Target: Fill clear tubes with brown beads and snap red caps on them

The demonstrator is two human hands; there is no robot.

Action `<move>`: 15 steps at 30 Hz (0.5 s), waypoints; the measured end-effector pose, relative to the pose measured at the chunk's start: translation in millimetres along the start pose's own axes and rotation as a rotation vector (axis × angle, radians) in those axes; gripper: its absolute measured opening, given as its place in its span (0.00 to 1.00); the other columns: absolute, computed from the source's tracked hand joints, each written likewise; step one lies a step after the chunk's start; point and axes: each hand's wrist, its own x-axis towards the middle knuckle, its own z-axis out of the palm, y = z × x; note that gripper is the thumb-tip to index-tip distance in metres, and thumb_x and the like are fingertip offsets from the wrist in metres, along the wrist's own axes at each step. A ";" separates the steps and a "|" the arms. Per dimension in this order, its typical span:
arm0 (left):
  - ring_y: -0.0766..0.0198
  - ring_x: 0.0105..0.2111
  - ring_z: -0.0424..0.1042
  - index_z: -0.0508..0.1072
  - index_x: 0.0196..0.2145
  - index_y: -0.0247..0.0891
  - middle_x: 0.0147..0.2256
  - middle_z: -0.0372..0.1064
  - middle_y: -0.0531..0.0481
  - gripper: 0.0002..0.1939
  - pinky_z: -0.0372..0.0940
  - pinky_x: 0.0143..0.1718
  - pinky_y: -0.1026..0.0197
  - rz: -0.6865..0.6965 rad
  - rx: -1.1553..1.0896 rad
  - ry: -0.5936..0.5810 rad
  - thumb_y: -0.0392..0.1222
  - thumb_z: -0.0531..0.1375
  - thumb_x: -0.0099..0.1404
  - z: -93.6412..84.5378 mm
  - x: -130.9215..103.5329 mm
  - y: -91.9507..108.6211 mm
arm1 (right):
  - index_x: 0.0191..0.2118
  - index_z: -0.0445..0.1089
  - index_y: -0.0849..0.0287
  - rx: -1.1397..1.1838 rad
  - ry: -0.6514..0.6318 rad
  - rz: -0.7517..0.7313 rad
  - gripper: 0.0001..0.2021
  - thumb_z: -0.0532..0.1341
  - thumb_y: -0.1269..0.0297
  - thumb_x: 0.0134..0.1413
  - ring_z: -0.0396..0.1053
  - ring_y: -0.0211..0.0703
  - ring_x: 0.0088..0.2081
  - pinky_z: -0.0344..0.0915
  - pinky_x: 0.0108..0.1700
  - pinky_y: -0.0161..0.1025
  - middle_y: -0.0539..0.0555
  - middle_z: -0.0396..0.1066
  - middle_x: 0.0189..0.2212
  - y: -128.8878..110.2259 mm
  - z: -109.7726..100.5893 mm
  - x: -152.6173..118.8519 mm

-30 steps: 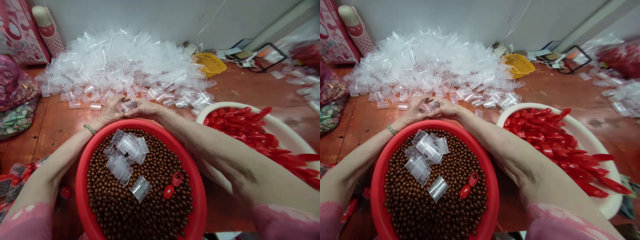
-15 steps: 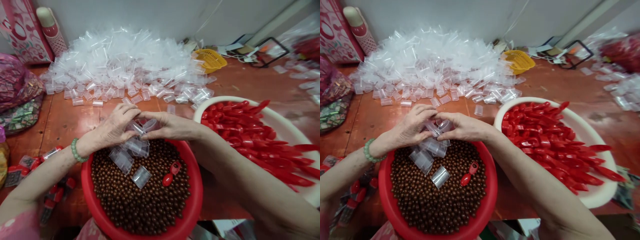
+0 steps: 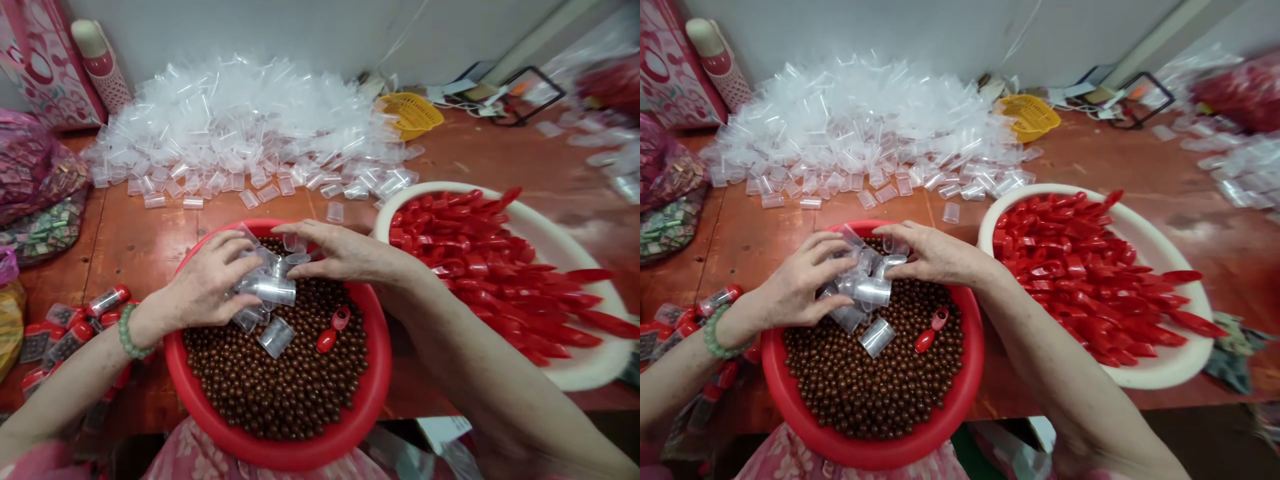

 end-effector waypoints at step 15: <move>0.57 0.36 0.68 0.70 0.38 0.30 0.35 0.72 0.42 0.10 0.65 0.43 0.54 -0.010 0.240 -0.027 0.35 0.50 0.70 11.8 15.5 15.2 | 0.61 0.60 0.57 0.008 0.389 0.145 0.23 0.57 0.62 0.61 0.73 0.46 0.43 0.69 0.50 0.48 0.58 0.72 0.45 -16.2 27.3 -40.5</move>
